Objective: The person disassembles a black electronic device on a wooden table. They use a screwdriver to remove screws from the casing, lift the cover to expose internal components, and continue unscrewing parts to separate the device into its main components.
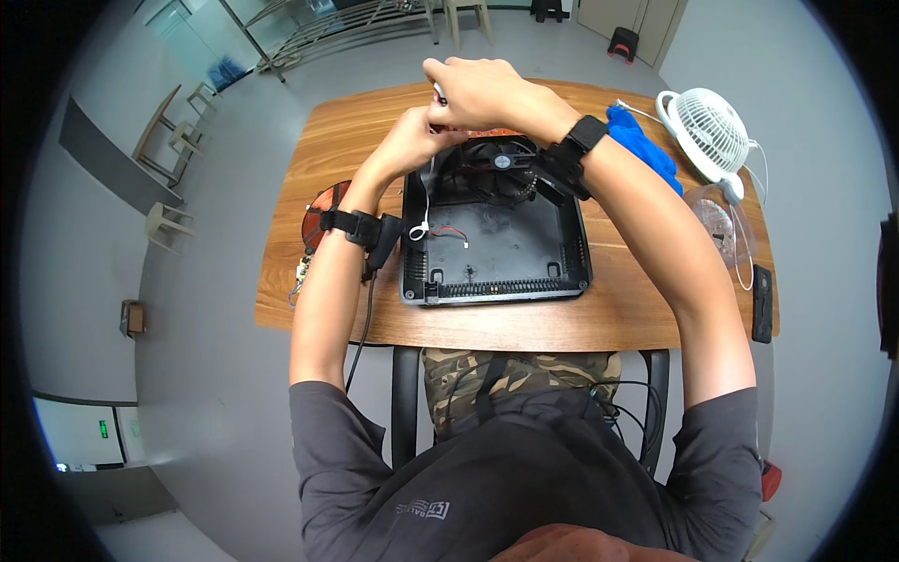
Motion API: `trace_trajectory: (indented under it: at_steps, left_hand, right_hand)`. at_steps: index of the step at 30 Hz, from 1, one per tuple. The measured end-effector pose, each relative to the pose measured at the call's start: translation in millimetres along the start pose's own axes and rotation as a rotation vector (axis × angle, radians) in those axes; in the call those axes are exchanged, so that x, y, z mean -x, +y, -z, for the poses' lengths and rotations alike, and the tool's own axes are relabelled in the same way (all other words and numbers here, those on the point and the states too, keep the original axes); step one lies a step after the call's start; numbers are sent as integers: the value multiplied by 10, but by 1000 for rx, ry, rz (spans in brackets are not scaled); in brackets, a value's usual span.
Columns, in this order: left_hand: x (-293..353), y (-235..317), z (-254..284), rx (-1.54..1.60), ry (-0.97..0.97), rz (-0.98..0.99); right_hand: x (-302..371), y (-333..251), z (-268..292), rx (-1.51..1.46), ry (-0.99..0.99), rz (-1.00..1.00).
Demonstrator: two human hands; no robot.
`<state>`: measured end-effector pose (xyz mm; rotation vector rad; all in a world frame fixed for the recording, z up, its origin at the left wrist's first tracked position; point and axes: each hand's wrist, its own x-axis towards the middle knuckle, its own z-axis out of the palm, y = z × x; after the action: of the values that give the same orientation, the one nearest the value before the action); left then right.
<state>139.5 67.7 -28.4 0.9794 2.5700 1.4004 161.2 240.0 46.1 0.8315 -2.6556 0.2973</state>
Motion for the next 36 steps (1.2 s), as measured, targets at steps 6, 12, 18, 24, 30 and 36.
trace_trajectory:
  at_steps: [6,12,18,24,30,36]
  left_hand:
    - [-51,107,-144,-203,132,84]
    - [-55,199,-118,-217,72,76]
    - [-18,9,53,-1,-36,74]
    - [-55,118,-70,-160,127,91]
    - [-24,229,-59,-227,121,47]
    - [-76,36,75,-17,34,69]
  right_hand:
    - [-27,-62,171,168,-44,-138]
    - [-30,-90,11,162,-28,-93]
    - [-41,-148,88,146,-75,-97]
    - [-12,-164,155,193,-23,-182]
    - [-47,-82,45,121,-59,-133]
    - [-16,-71,121,14,-95,-99]
